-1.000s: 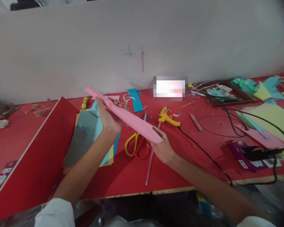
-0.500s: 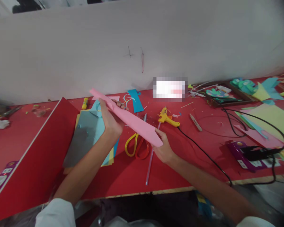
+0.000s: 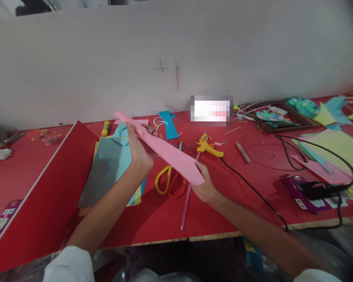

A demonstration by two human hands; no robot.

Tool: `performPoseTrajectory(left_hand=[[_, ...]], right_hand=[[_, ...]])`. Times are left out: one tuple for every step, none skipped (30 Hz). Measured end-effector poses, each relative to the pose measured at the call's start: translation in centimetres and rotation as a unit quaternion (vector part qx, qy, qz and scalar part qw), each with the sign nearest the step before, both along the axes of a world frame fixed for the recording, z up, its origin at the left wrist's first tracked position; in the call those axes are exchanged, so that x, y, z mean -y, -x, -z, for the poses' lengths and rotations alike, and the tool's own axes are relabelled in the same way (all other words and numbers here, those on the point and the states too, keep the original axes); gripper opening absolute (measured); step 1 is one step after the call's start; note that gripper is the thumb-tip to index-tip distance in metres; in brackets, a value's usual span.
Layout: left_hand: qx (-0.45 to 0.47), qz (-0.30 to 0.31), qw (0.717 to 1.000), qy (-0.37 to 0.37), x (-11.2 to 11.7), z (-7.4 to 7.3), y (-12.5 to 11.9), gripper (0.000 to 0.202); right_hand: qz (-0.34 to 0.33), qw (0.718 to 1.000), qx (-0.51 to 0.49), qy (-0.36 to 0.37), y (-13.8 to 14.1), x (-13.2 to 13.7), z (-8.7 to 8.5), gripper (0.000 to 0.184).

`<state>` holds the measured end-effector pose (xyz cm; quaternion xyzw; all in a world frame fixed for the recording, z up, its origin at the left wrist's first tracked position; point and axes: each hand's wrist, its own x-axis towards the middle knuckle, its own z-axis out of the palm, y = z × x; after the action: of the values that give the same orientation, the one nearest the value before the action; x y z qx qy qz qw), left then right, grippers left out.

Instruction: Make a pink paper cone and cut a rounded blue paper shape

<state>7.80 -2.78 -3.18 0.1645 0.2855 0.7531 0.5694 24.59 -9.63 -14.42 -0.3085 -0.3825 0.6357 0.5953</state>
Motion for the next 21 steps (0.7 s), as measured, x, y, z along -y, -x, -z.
performPoseTrajectory(left_hand=[[-0.001, -0.002, 1.000, 0.003, 0.0, 0.0, 0.0, 0.061], [-0.003, -0.006, 1.000, 0.007, 0.0, 0.0, 0.0, 0.060], [-0.005, -0.010, 1.000, 0.010, 0.0, 0.0, 0.0, 0.060], [-0.007, -0.012, 1.000, 0.013, 0.0, -0.1, 0.0, 0.060], [-0.009, -0.014, 1.000, 0.013, -0.1, -0.1, 0.0, 0.060], [-0.010, -0.014, 1.000, 0.012, -0.1, -0.1, 0.0, 0.060], [-0.009, -0.014, 1.000, 0.010, 0.0, -0.1, 0.0, 0.060], [-0.009, -0.010, 1.000, 0.009, 0.0, 0.0, -0.1, 0.060], [-0.009, -0.006, 1.000, 0.010, 0.0, 0.1, -0.2, 0.060], [-0.010, -0.001, 1.000, 0.012, 0.1, 0.2, -0.3, 0.060], [-0.012, 0.003, 1.000, 0.014, 0.1, 0.3, -0.4, 0.059], [-0.014, 0.008, 1.000, 0.016, 0.2, 0.5, -0.5, 0.059], [-0.016, 0.011, 1.000, 0.016, 0.2, 0.6, -0.6, 0.058], [-0.017, 0.014, 1.000, 0.015, 0.2, 0.7, -0.7, 0.058], [-0.017, 0.016, 1.000, 0.015, 0.2, 0.9, -0.7, 0.058], [-0.016, 0.018, 1.000, 0.017, 0.2, 0.9, -0.7, 0.058], [-0.016, 0.018, 1.000, 0.019, 0.1, 1.0, -0.7, 0.059], [-0.017, 0.017, 0.999, 0.021, 0.1, 1.0, -0.6, 0.059], [-0.019, 0.016, 0.999, 0.024, 0.1, 1.1, -0.6, 0.060], [-0.020, 0.016, 0.999, 0.025, 0.1, 1.1, -0.6, 0.060], [-0.022, 0.017, 0.999, 0.024, 0.1, 1.0, -0.6, 0.060]], right_hand=[[0.000, 1.000, 0.005, -0.004, 0.0, 0.0, 0.0, 0.045], [0.000, 1.000, 0.011, -0.008, -0.1, -0.1, -0.1, 0.044], [-0.002, 1.000, 0.015, -0.011, -0.2, -0.1, -0.1, 0.044], [-0.003, 1.000, 0.017, -0.014, -0.2, -0.1, -0.1, 0.044], [-0.004, 1.000, 0.019, -0.018, -0.2, -0.1, -0.2, 0.044], [-0.006, 1.000, 0.021, -0.021, -0.3, -0.2, -0.2, 0.045], [-0.007, 0.999, 0.023, -0.021, -0.3, -0.2, -0.2, 0.045], [-0.008, 0.999, 0.025, -0.020, -0.3, -0.2, -0.3, 0.047], [-0.012, 0.999, 0.026, -0.016, -0.3, -0.3, -0.3, 0.049], [-0.017, 1.000, 0.023, -0.007, -0.3, -0.3, -0.3, 0.051], [-0.022, 1.000, 0.018, 0.008, -0.2, -0.3, -0.2, 0.051], [-0.025, 0.999, 0.011, 0.025, -0.2, -0.4, -0.2, 0.049], [-0.024, 0.999, 0.005, 0.040, -0.2, -0.4, -0.1, 0.047], [-0.023, 0.999, 0.003, 0.049, -0.2, -0.5, 0.0, 0.045], [-0.020, 0.998, 0.005, 0.051, -0.2, -0.5, 0.1, 0.044], [-0.019, 0.999, 0.011, 0.044, -0.2, -0.5, 0.1, 0.045], [-0.021, 0.999, 0.018, 0.034, -0.2, -0.5, 0.2, 0.047], [-0.024, 0.999, 0.023, 0.025, -0.2, -0.4, 0.2, 0.049], [-0.027, 0.999, 0.023, 0.020, -0.3, -0.4, 0.1, 0.050], [-0.028, 0.999, 0.020, 0.021, -0.3, -0.4, 0.1, 0.051], [-0.028, 0.999, 0.014, 0.025, -0.3, -0.3, 0.0, 0.051]])
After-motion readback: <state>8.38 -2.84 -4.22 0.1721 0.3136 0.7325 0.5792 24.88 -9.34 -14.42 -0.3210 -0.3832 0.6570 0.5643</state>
